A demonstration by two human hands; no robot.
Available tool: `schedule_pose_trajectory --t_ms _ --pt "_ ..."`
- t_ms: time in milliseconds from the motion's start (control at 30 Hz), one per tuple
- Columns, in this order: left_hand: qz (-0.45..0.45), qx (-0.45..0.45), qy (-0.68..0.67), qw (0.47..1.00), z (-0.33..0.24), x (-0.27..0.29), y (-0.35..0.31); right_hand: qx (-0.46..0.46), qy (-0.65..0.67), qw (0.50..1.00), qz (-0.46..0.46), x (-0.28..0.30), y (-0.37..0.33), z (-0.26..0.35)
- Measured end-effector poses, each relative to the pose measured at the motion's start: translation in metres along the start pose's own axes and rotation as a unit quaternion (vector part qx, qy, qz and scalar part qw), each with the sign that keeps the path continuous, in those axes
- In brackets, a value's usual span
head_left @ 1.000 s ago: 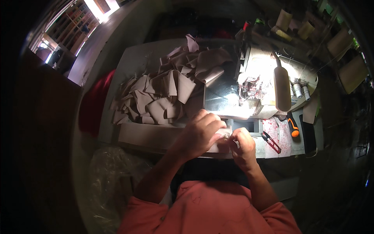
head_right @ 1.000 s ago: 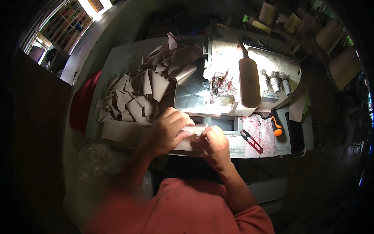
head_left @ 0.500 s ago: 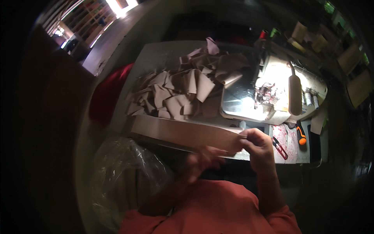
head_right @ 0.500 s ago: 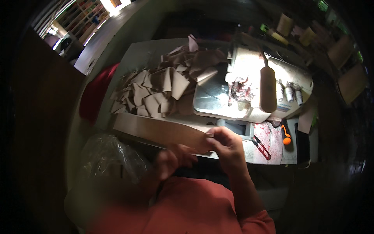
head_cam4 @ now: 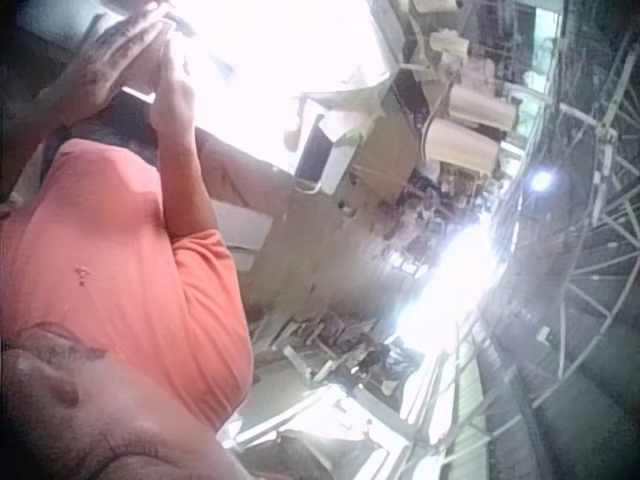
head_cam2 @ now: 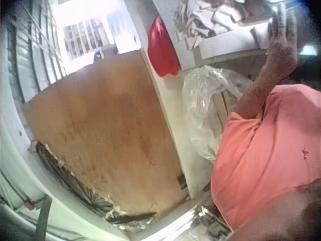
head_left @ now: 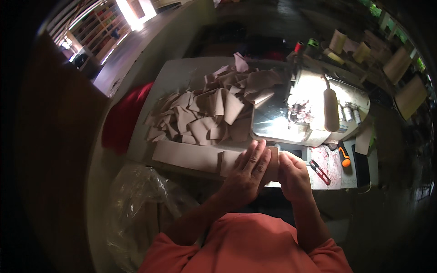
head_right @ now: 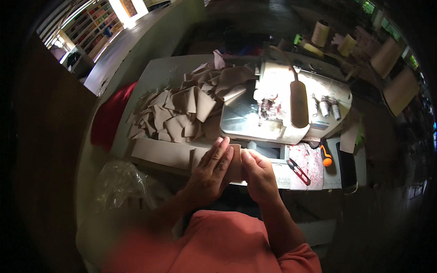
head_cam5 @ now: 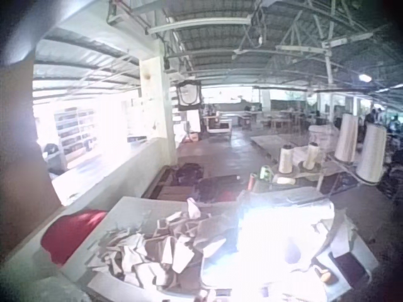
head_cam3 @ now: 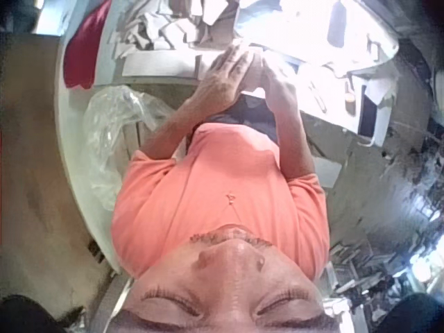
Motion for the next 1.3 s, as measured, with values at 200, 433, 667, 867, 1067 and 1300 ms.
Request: schedule_pose_trajectory --t_ms 200,433,667,867,1067,1300 --pt "0.071 0.042 -0.168 0.982 0.005 0.001 0.015 0.061 -0.157 0.985 0.037 -0.004 -0.017 0.014" --pt "0.171 0.135 -0.449 0.867 0.022 0.023 0.053 0.14 -0.27 0.95 0.071 -0.017 -0.022 0.028" --pt "0.161 0.196 -0.335 0.907 0.011 0.035 0.073 0.072 -0.162 0.983 0.037 -0.001 -0.023 0.024" --pt "0.074 0.078 -0.191 0.976 0.023 0.002 0.102 0.122 -0.053 0.991 -0.012 0.014 0.004 0.024" --pt "-0.005 -0.122 0.041 0.992 0.022 -0.022 0.105 0.218 -0.058 0.972 -0.067 0.03 0.014 -0.004" --pt "0.016 -0.114 -0.036 0.993 0.042 -0.031 0.122 0.221 -0.122 0.965 -0.072 0.027 0.026 0.007"
Point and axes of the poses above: each hand's wrist, its own y-axis towards the middle knuckle, its own x-axis out of the back of the hand, z = x × y, the point moved 1 cm from there along y, towards the middle knuckle, and after that the axes turned 13 degrees about y, right-handed, at the moved point
